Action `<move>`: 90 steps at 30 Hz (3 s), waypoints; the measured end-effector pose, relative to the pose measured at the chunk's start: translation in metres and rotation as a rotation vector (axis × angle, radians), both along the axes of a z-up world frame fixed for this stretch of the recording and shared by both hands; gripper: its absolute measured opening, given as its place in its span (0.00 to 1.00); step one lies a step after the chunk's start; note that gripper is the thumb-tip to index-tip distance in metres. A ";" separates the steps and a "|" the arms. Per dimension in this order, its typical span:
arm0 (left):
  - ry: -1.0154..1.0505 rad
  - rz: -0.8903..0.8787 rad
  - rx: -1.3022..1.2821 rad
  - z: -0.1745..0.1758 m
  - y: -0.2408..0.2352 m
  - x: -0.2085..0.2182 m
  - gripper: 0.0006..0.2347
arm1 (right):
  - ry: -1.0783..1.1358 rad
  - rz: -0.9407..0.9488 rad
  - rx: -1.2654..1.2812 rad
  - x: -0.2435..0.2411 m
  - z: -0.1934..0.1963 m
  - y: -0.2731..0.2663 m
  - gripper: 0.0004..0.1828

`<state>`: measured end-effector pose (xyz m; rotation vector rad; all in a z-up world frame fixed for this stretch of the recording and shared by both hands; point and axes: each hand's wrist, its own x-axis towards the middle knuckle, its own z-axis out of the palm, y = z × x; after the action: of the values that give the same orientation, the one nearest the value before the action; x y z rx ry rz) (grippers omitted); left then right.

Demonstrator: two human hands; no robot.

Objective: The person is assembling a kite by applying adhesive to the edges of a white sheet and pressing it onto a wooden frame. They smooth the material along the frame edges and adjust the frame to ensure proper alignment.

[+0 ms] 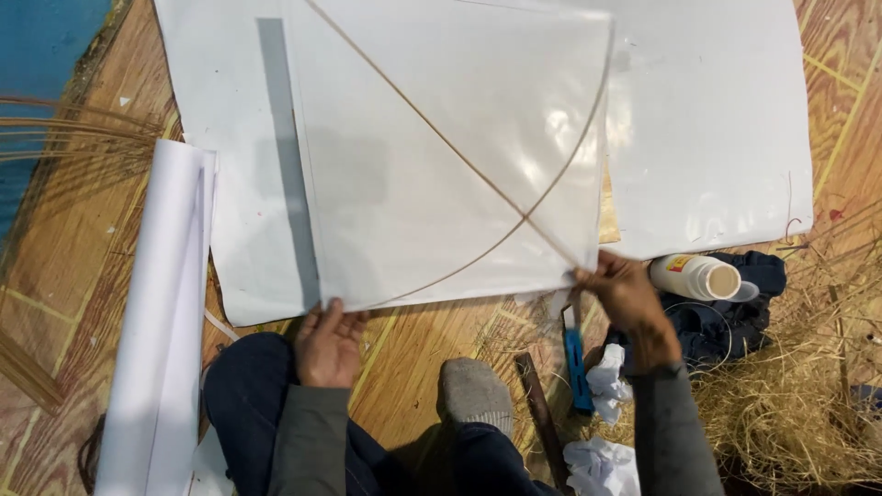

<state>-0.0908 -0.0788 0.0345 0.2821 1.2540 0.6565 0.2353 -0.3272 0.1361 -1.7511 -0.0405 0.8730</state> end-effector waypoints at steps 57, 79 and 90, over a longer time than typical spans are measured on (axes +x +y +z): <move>-0.110 -0.231 -0.223 -0.030 -0.052 0.143 0.06 | -0.419 -0.094 0.027 0.083 -0.099 0.033 0.32; -0.119 -0.220 -0.213 -0.009 -0.065 0.166 0.07 | -1.045 -0.001 -0.109 0.008 -0.102 -0.033 0.43; -0.122 -0.221 -0.216 0.009 -0.065 0.170 0.07 | -1.395 0.189 -0.043 0.032 -0.108 -0.032 0.35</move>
<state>0.0795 -0.1442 0.0431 0.1951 1.1462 0.3401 0.2672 -0.3587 0.0276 -2.0870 -1.0998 -0.3727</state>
